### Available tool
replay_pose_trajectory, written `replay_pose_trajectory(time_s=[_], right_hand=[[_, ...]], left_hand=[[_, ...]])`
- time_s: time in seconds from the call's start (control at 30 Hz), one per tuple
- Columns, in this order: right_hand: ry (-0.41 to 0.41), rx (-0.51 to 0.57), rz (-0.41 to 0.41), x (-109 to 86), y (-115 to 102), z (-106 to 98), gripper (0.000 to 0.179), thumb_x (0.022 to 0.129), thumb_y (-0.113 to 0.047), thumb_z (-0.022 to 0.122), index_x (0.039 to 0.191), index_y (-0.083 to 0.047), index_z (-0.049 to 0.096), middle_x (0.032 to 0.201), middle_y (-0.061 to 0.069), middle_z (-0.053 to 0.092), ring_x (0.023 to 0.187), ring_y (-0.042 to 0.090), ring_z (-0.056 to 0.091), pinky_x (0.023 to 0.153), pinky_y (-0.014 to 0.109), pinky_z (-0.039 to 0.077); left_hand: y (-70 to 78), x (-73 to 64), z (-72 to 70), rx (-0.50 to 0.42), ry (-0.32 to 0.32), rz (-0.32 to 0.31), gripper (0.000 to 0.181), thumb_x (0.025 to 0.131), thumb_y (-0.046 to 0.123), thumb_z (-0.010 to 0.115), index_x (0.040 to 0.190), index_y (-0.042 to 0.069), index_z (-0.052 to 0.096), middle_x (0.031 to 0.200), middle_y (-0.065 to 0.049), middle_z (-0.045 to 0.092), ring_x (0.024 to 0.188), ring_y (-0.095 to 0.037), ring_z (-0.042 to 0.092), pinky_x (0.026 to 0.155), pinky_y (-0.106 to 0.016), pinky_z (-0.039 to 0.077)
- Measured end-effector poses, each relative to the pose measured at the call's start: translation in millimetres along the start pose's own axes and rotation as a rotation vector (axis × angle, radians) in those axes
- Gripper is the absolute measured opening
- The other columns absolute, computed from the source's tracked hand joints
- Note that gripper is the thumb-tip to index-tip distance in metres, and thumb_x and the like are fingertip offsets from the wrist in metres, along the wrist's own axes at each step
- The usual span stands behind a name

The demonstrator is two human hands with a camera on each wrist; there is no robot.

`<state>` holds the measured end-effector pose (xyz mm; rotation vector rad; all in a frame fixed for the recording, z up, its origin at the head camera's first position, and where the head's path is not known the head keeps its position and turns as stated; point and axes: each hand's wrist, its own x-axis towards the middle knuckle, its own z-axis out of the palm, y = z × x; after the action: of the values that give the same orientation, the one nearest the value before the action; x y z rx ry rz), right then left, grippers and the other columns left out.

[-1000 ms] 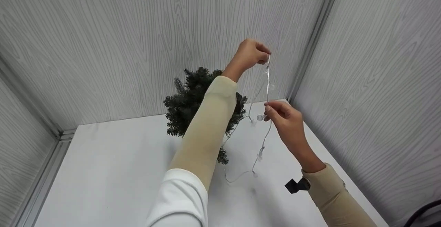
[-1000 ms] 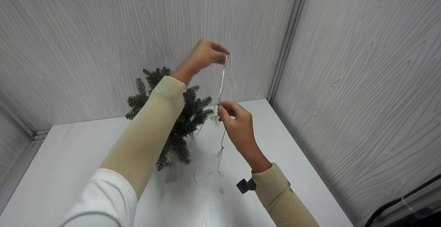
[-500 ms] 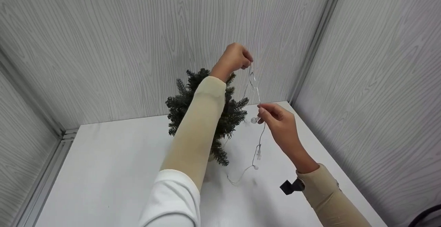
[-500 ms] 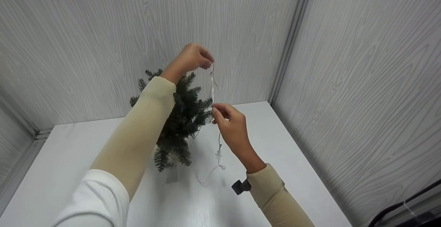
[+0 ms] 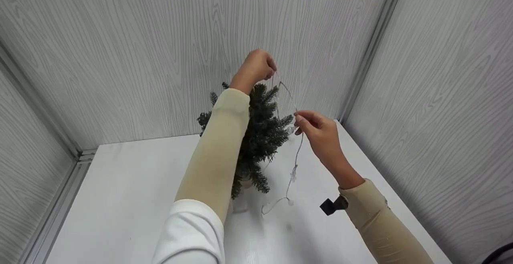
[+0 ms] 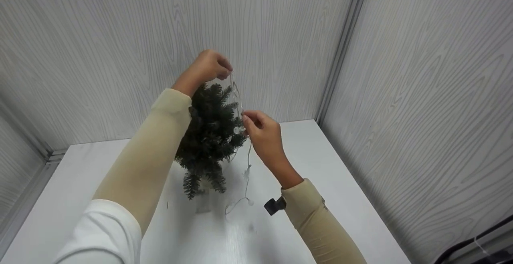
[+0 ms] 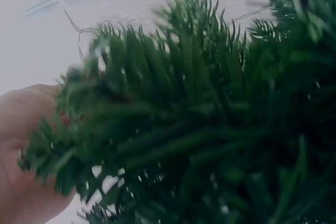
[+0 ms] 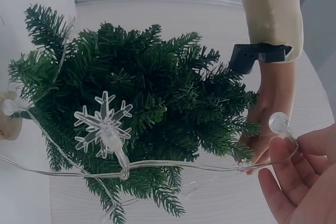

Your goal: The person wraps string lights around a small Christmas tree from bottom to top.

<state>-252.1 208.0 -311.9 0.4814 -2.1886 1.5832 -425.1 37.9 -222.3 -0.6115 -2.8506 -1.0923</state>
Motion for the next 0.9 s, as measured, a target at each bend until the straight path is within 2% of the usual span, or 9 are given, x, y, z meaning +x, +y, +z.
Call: replay_pose_trajectory(time_s=[0.23,0.37,0.5,0.73,0.9], right_hand=[[-0.012,-0.009,0.002,16.0,5,4,0.022,0.096,-0.009,0.057,0.111,0.004,0.066,0.094,0.023,0.064,0.074,0.025,0.063,0.071,0.027,0.052],[-0.016,-0.016,-0.003,21.0,7,3,0.022,0.096,-0.009,0.057,0.111,0.004,0.066,0.095,0.022,0.064,0.073,0.023,0.063,0.071,0.028,0.052],[-0.008,-0.014,-0.008,22.5,9,1,0.021,0.097,-0.009,0.056,0.111,0.004,0.065,0.095,0.021,0.064,0.074,0.023,0.063,0.071,0.029,0.053],[0.004,0.012,-0.003,25.4,8,2,0.021,0.097,-0.01,0.056,0.11,0.004,0.065,0.094,0.023,0.064,0.076,0.026,0.062,0.071,0.028,0.053],[0.02,0.009,-0.017,26.0,3,4,0.022,0.097,-0.011,0.056,0.111,0.003,0.065,0.095,0.021,0.063,0.079,0.031,0.061,0.072,0.03,0.053]], left_hand=[[-12.4,-6.4,-8.1,-0.027,-0.059,-0.021,0.026,0.095,0.008,0.056,0.119,0.008,0.068,0.116,-0.007,0.066,0.086,-0.015,0.058,0.066,-0.027,0.042],[-11.8,-11.6,-10.9,-0.072,-0.035,0.012,0.029,0.096,0.012,0.058,0.124,0.01,0.065,0.116,-0.006,0.065,0.093,-0.016,0.061,0.071,-0.027,0.045],[-5.7,-25.0,-10.0,-0.15,0.003,0.059,0.028,0.096,0.014,0.059,0.123,0.012,0.065,0.116,-0.004,0.066,0.099,-0.015,0.061,0.081,-0.03,0.05],[-2.1,-59.9,7.8,-0.248,0.084,0.191,0.023,0.093,0.016,0.064,0.116,0.013,0.069,0.11,-0.001,0.068,0.098,-0.009,0.063,0.081,-0.024,0.051],[-9.1,-74.4,25.1,-0.409,0.117,0.247,0.023,0.092,0.017,0.066,0.114,0.014,0.069,0.108,-0.002,0.068,0.096,-0.009,0.063,0.082,-0.025,0.051]])
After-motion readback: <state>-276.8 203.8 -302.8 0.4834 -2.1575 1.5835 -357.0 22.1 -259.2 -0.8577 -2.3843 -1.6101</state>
